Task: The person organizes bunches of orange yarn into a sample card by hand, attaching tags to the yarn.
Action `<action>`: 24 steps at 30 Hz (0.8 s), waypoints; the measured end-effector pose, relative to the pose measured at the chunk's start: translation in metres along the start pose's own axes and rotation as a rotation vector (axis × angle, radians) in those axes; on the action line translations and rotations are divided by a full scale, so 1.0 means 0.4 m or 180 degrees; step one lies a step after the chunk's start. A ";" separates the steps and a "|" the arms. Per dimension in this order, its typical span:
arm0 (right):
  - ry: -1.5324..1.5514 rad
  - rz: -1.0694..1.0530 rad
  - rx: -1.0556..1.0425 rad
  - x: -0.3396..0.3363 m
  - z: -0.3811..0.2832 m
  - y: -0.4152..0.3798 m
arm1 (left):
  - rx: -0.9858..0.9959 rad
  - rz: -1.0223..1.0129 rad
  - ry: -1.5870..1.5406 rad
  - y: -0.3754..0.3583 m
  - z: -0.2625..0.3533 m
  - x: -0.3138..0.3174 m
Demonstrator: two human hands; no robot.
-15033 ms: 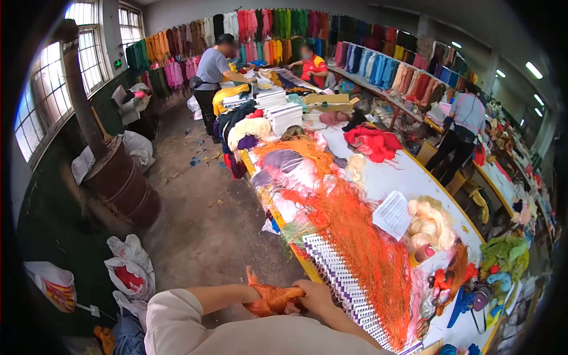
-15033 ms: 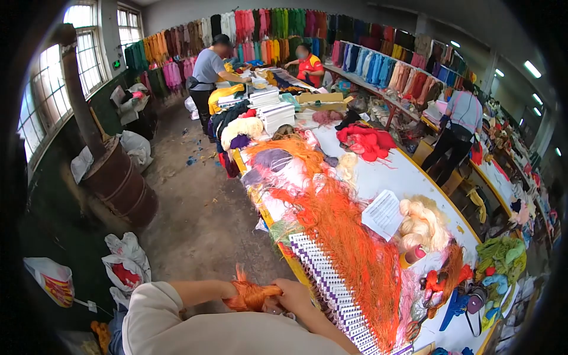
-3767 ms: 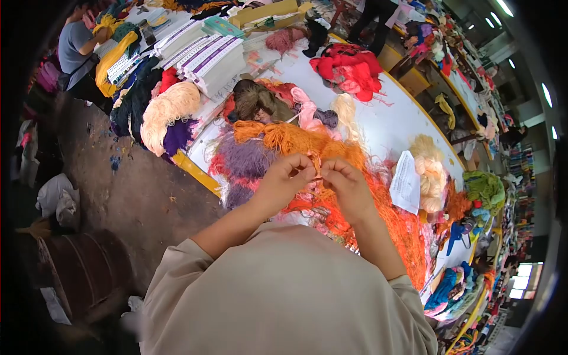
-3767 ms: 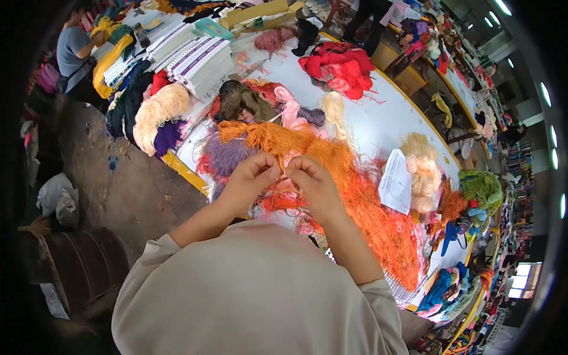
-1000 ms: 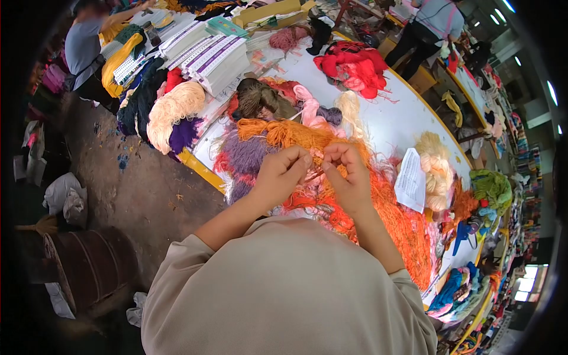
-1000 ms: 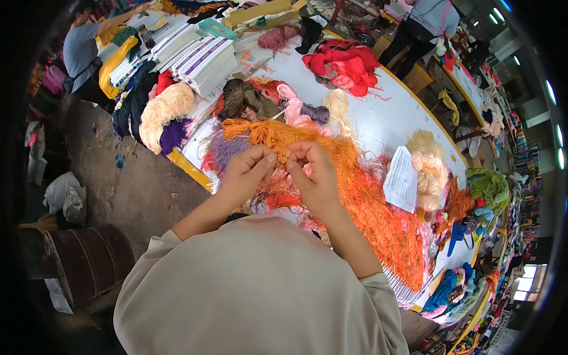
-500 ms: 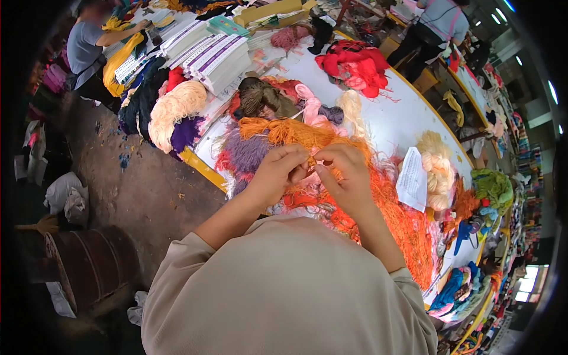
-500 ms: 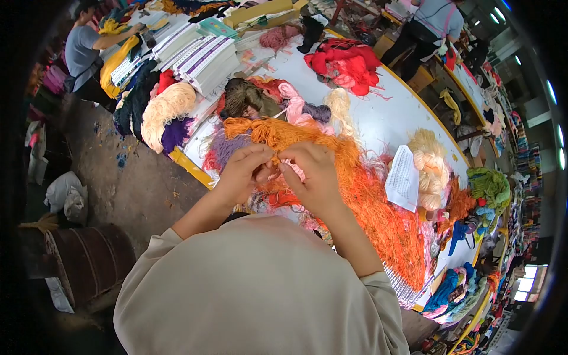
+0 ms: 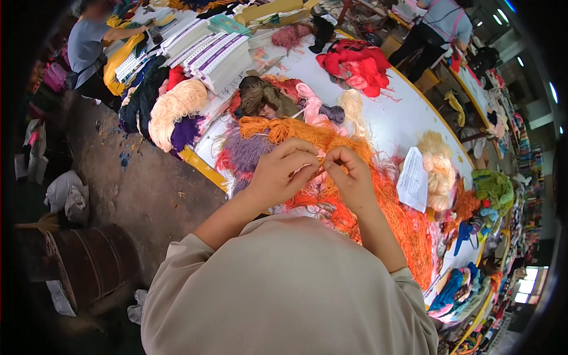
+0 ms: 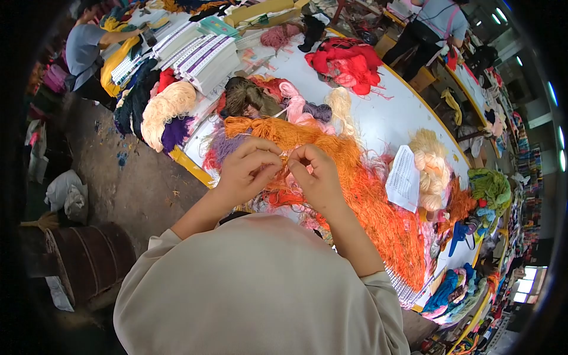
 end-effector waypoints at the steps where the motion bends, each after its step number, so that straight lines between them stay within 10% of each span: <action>1: 0.0058 0.0018 0.0058 -0.001 0.004 0.000 | -0.0001 0.0000 0.0000 -0.002 -0.002 0.003; 12: 0.0102 -0.0257 0.0232 0.006 0.021 -0.007 | 0.0386 -0.0195 0.0483 -0.007 0.003 0.028; 17: 0.1514 -0.0351 0.1337 0.021 0.090 -0.023 | -0.0228 -0.0309 -0.0291 -0.002 -0.014 0.031; 24: 0.1201 0.0379 0.0442 -0.023 -0.008 0.000 | -0.0452 -0.0282 -0.0713 0.009 -0.031 0.010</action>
Point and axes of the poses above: each hand's wrist, its own y-axis towards the middle knuckle, its own x-axis out of the palm, z = x × y, the point moved 8 cm from there along y, towards the middle knuckle, and after that the axes turned 11 degrees about z, right-handed, at the moved point
